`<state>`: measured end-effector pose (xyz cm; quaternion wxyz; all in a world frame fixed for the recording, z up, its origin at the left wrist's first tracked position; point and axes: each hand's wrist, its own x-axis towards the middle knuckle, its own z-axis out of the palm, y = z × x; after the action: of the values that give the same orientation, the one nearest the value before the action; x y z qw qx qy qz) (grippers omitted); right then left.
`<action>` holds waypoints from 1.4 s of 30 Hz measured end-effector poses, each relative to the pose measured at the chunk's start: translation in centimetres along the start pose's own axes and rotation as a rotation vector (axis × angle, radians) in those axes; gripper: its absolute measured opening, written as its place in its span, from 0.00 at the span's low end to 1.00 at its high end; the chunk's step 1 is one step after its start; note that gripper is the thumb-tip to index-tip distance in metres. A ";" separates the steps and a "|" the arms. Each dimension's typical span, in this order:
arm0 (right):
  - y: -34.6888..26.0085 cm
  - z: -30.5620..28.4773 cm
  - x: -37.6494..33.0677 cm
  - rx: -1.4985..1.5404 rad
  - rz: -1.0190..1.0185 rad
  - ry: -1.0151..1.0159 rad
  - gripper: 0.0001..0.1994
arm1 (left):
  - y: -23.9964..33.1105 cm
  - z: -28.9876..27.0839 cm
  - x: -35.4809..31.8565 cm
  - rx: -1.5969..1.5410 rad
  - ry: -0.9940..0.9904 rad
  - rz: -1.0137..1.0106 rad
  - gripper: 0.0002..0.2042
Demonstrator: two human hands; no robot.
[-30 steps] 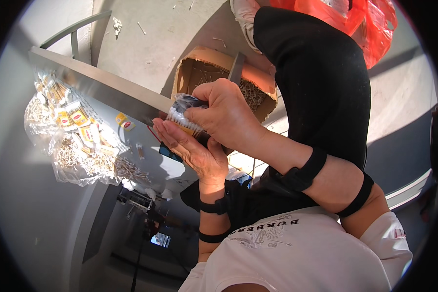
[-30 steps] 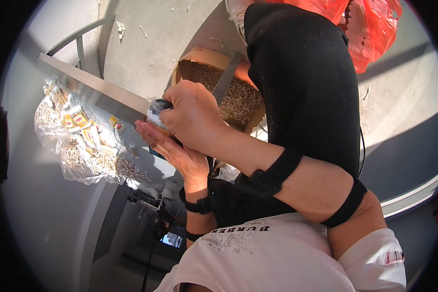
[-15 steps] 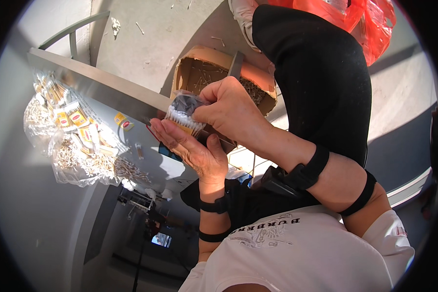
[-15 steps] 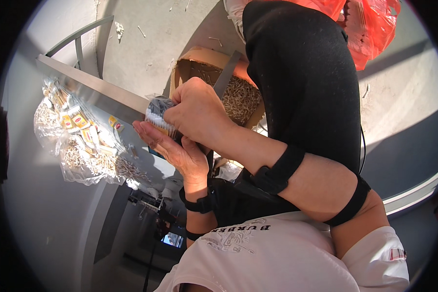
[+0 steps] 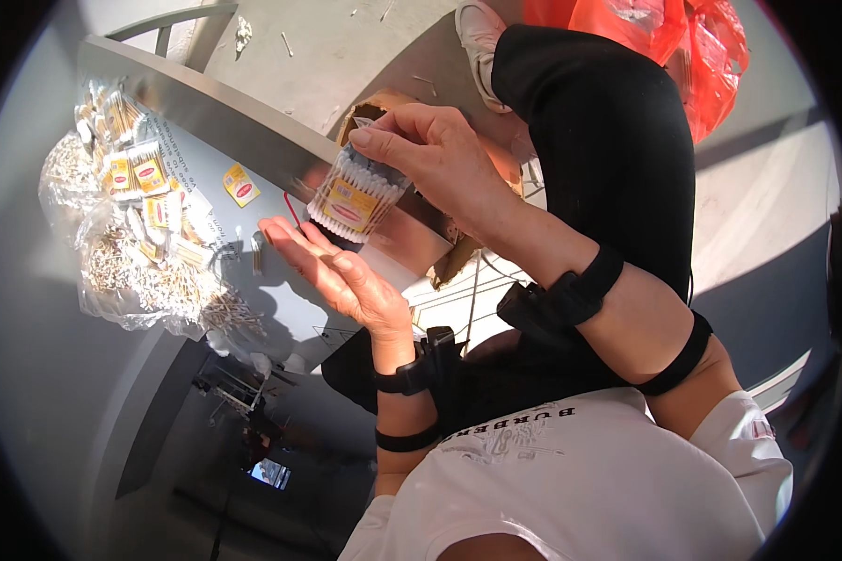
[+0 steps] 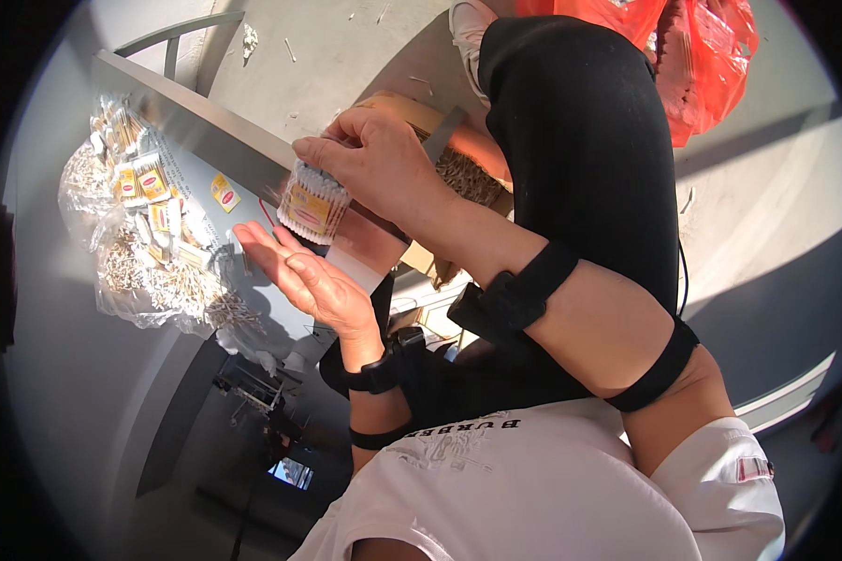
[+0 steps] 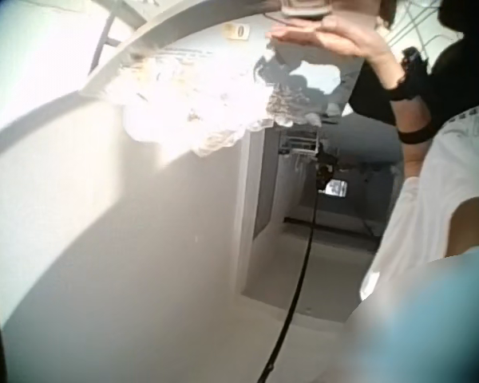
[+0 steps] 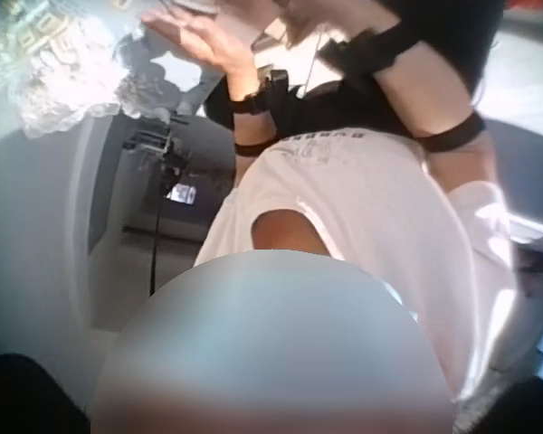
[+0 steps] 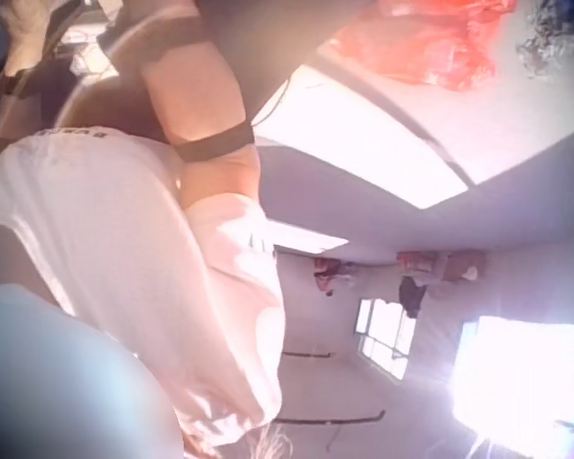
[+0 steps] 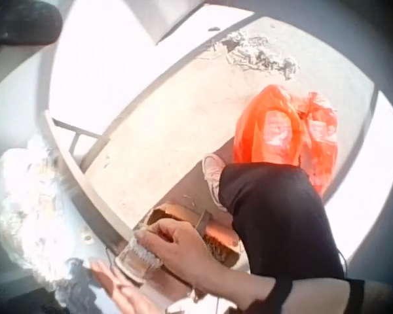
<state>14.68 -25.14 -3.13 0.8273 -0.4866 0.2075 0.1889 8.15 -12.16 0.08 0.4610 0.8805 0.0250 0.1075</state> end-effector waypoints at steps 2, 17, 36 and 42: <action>0.1 0.4 0.4 -0.103 -0.030 -0.054 0.19 | 0.1 0.0 0.1 -0.283 0.129 -0.093 0.31; -0.5 2.2 0.6 -0.961 -0.520 0.154 0.23 | -0.3 1.8 1.1 -0.797 0.366 -0.122 0.33; 0.6 2.1 1.9 -0.665 -0.485 0.090 0.19 | -0.2 2.2 0.7 -1.055 0.460 -0.125 0.32; 0.4 1.4 1.5 -0.681 -0.469 0.094 0.15 | -0.6 1.1 0.1 -1.060 0.583 -0.156 0.29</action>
<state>16.01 -23.60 -3.60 0.6292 -0.7747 0.0541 0.0310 8.47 -12.64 -1.02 0.8172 0.4610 0.1576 0.3079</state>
